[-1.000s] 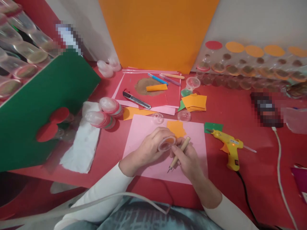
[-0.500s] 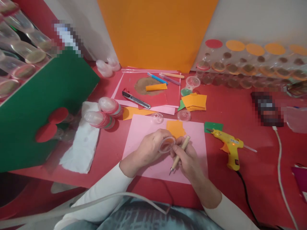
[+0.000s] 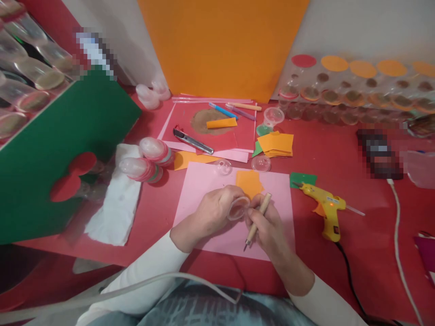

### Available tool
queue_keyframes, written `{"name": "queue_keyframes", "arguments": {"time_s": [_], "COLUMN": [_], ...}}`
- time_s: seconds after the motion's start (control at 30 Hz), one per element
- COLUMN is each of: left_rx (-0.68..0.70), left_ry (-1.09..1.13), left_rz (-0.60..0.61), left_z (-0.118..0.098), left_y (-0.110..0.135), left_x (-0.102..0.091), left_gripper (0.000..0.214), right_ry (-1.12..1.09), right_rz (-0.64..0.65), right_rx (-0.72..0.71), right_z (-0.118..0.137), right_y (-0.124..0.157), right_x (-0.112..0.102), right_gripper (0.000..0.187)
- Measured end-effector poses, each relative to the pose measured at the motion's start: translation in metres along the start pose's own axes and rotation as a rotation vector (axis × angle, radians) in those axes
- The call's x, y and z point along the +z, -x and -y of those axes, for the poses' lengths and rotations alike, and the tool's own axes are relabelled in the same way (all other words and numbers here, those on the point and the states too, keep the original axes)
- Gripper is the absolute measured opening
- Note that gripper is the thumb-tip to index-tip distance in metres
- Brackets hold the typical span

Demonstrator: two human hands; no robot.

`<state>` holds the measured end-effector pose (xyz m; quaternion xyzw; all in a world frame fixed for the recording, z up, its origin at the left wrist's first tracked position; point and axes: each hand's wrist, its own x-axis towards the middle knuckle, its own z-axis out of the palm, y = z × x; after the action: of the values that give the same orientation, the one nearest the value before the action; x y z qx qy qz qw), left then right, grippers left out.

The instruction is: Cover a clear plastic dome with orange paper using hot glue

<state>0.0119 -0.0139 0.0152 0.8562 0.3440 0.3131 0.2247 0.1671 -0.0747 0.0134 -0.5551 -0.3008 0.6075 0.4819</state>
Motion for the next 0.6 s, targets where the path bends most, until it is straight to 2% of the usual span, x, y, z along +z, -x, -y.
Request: {"name": "queue_keyframes", "arguments": {"time_s": [0.27, 0.43, 0.6], "left_rx": [-0.009, 0.006, 0.041], "left_ry": [0.009, 0.007, 0.009], "left_rz": [-0.018, 0.005, -0.027], "left_z": [0.0011, 0.0016, 0.0017], "left_y": [-0.0009, 0.0015, 0.0010], "left_x": [0.0005, 0.0010, 0.0036], "left_gripper": [0.013, 0.013, 0.016], "right_ry": [-0.015, 0.013, 0.032], "right_rz": [-0.038, -0.067, -0.113], "right_rx": [0.087, 0.024, -0.015], "right_z": [0.0057, 0.0056, 0.0039], "right_y": [0.0006, -0.0016, -0.0034], "right_x": [0.0021, 0.0038, 0.0043], "right_gripper": [0.026, 0.022, 0.017]}}
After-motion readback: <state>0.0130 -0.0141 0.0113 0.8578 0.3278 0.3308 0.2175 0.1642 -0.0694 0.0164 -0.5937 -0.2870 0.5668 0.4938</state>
